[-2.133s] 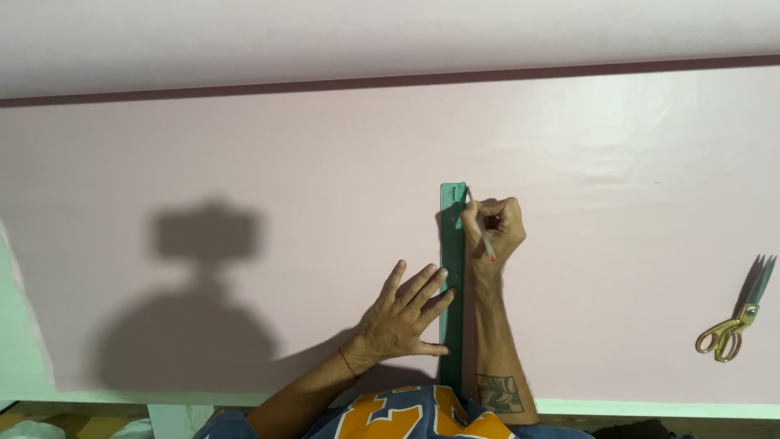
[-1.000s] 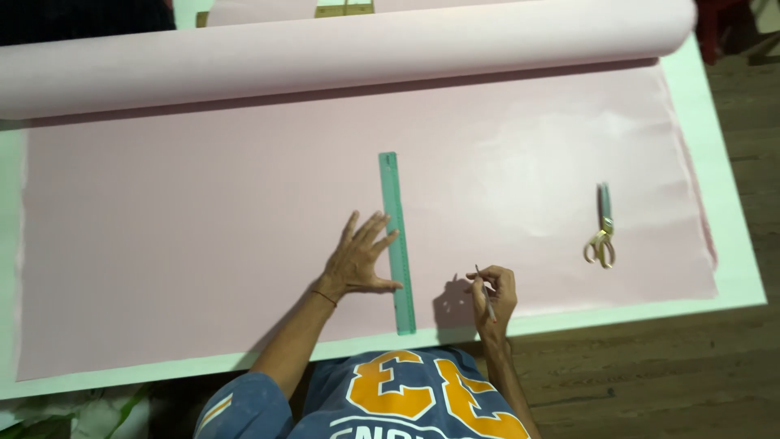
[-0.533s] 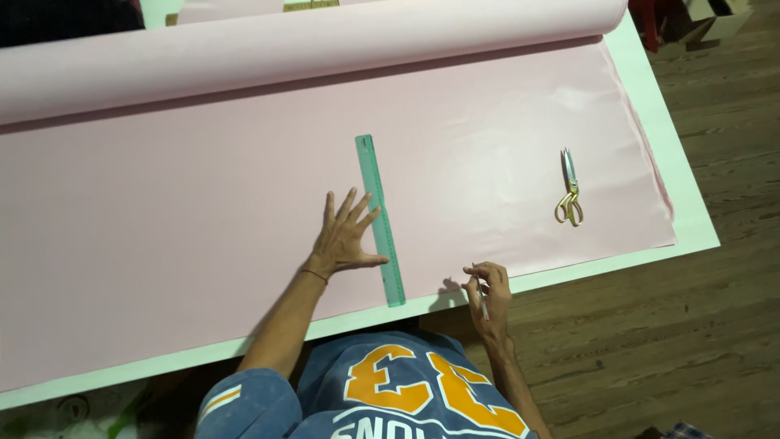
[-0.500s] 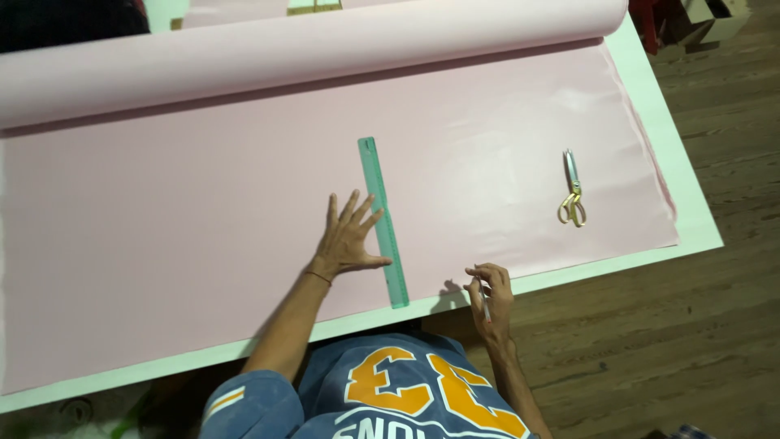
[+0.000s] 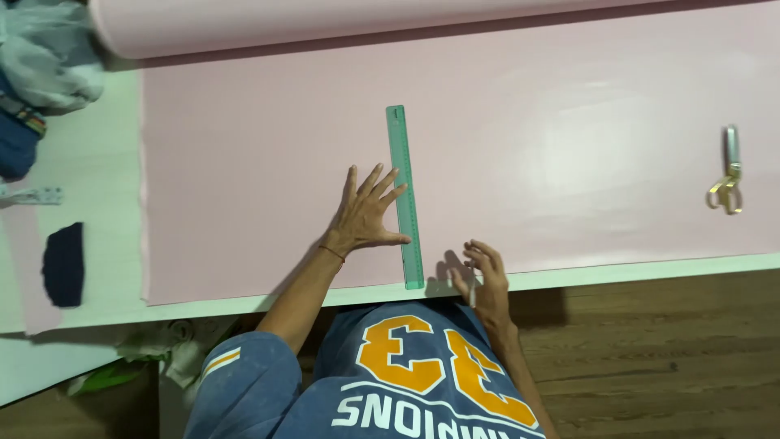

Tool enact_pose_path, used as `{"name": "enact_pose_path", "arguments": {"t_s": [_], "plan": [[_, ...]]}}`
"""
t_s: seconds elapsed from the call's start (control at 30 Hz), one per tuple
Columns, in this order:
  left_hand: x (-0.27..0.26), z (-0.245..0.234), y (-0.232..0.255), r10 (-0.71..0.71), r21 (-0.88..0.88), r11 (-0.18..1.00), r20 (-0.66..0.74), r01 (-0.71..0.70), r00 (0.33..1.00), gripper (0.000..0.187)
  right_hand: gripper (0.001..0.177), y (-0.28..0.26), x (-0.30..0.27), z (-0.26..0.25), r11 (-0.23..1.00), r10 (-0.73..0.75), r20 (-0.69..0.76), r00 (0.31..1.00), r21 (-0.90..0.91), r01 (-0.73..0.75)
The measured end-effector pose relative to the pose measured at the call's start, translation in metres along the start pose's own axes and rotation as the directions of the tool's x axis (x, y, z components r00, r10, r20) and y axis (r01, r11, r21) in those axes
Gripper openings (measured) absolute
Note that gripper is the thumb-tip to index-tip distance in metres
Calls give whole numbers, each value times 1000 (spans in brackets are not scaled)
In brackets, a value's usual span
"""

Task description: Measuring, marking, and cutting pieces of pink leather from a roll at a workbench.

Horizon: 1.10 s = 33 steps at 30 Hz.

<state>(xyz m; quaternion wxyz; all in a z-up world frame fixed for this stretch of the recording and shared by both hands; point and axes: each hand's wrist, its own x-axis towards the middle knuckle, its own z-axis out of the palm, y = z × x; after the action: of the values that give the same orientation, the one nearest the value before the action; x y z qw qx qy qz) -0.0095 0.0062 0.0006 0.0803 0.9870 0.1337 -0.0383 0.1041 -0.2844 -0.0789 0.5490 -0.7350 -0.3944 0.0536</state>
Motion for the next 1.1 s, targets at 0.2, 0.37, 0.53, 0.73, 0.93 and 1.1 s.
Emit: {"name": "enact_pose_path", "arguments": {"t_s": [0.2, 0.37, 0.53, 0.73, 0.93, 1.1], "plan": [[-27, -8, -37, 10, -10, 1000, 15, -10, 1000, 115, 73, -47, -17, 50, 983, -90, 212, 973, -138, 121], [-39, 8, -62, 51, -30, 998, -48, -52, 998, 118, 81, -52, -19, 74, 969, -136, 226, 965, -173, 177], [-38, 15, -71, 77, -53, 995, -103, -82, 992, 116, 81, -50, -15, 82, 957, -186, 211, 960, -182, 226], [-35, 15, -71, 74, -66, 994, -122, -82, 990, 115, 76, -51, -16, 81, 954, -185, 184, 965, -202, 221], [-31, 32, -77, 89, -107, 988, -186, -110, 979, 119, 84, -58, -16, 76, 949, -85, 261, 962, -274, 158], [-33, 30, -78, 100, -84, 989, -196, -118, 976, 119, 83, -58, -15, 77, 950, -85, 252, 964, -271, 154]]}}
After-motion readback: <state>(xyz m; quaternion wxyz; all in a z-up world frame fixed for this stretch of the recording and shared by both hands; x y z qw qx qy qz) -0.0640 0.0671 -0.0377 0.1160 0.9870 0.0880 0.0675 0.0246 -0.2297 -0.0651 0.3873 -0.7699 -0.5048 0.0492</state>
